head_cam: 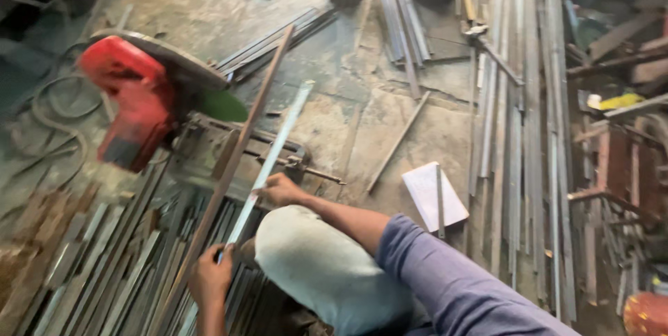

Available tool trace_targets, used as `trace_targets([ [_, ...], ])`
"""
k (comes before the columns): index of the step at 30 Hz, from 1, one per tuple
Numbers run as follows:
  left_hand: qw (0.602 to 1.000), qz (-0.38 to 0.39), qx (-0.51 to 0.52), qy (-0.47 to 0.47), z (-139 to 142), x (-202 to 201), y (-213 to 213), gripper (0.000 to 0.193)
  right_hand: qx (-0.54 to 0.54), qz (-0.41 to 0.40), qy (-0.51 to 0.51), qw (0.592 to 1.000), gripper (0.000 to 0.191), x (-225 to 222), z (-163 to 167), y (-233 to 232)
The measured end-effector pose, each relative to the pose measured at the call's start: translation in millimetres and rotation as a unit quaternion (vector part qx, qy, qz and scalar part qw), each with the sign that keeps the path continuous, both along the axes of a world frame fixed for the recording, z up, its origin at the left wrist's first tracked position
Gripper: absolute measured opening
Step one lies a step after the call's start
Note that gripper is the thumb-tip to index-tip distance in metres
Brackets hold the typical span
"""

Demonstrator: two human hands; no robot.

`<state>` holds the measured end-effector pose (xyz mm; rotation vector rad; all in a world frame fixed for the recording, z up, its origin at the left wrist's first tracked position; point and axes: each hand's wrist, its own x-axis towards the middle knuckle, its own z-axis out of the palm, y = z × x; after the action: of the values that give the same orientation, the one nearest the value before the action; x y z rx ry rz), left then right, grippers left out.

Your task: The person uses a circular saw to cut metal rods, measures the rods with a ruler, and marks them before making further cuts.

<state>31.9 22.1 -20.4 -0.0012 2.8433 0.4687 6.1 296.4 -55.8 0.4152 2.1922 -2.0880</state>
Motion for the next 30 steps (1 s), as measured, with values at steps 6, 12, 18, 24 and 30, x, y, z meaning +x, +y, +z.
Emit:
trace_targets([
  [6,0.997,-0.01,-0.011,0.077,31,13,-25,0.051,-0.043,-0.219,0.058,0.973,0.024,-10,1,78],
  [12,0.999,-0.036,-0.02,0.017,5,11,-74,0.052,-0.074,-0.408,0.069,0.907,0.024,-18,34,191],
  [18,0.999,0.032,0.025,-0.026,-19,5,-85,0.044,-0.074,-0.251,-0.024,0.965,0.023,-23,22,158],
  [24,0.998,0.058,-0.003,-0.022,-13,-9,-60,0.037,0.026,0.083,-0.022,0.996,0.029,11,-23,56],
  [30,0.996,0.09,-0.017,-0.02,-11,-25,-41,0.034,0.136,0.152,0.063,0.977,0.034,7,57,41],
])
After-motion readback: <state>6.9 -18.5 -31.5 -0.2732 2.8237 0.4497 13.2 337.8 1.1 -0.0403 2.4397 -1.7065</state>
